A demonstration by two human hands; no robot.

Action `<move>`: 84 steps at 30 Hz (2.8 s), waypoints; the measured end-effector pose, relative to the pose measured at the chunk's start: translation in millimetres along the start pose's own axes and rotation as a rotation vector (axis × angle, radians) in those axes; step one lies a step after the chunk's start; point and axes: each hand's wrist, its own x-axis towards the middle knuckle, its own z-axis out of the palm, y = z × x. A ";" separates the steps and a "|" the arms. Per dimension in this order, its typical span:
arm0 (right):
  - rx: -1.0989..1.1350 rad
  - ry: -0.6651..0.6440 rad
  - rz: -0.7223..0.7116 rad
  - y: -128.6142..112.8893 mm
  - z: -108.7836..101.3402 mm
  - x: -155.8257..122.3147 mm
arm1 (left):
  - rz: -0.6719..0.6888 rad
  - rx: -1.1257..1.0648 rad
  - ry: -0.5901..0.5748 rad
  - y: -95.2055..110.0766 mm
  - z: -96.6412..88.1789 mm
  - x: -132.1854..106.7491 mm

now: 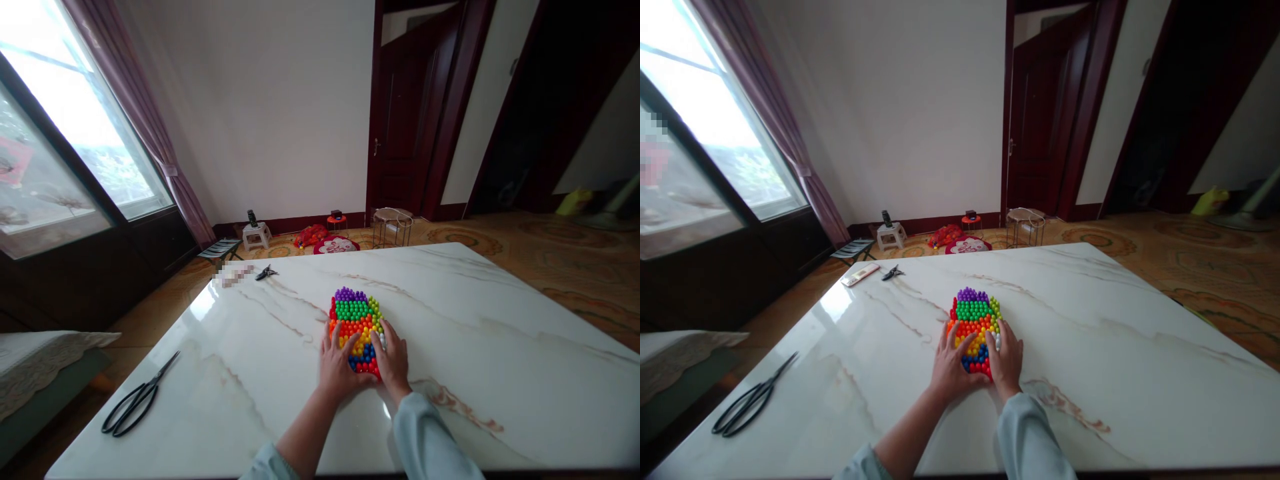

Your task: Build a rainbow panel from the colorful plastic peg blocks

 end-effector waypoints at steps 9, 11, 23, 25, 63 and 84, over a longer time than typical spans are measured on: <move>-0.142 0.036 -0.100 -13.1 14.9 -30.7 | 0.091 -0.059 0.128 -6.2 -2.9 -11.9; -0.164 0.022 -0.102 -20.0 16.1 -38.4 | 0.092 -0.054 0.117 -10.5 -6.4 -16.0; -0.177 -0.108 -0.191 -70.6 50.5 -85.0 | 0.079 0.051 0.010 -59.8 -47.7 -47.9; -0.164 -0.150 -0.219 -82.7 60.8 -91.8 | 0.066 0.071 -0.002 -73.6 -58.0 -53.0; 0.064 -0.140 -0.128 -9.7 23.1 140.1 | -0.095 0.273 0.282 -139.6 -67.1 -67.7; -0.444 -0.343 -0.212 -82.2 99.8 11.4 | -0.068 0.269 0.339 -134.1 -69.6 -69.5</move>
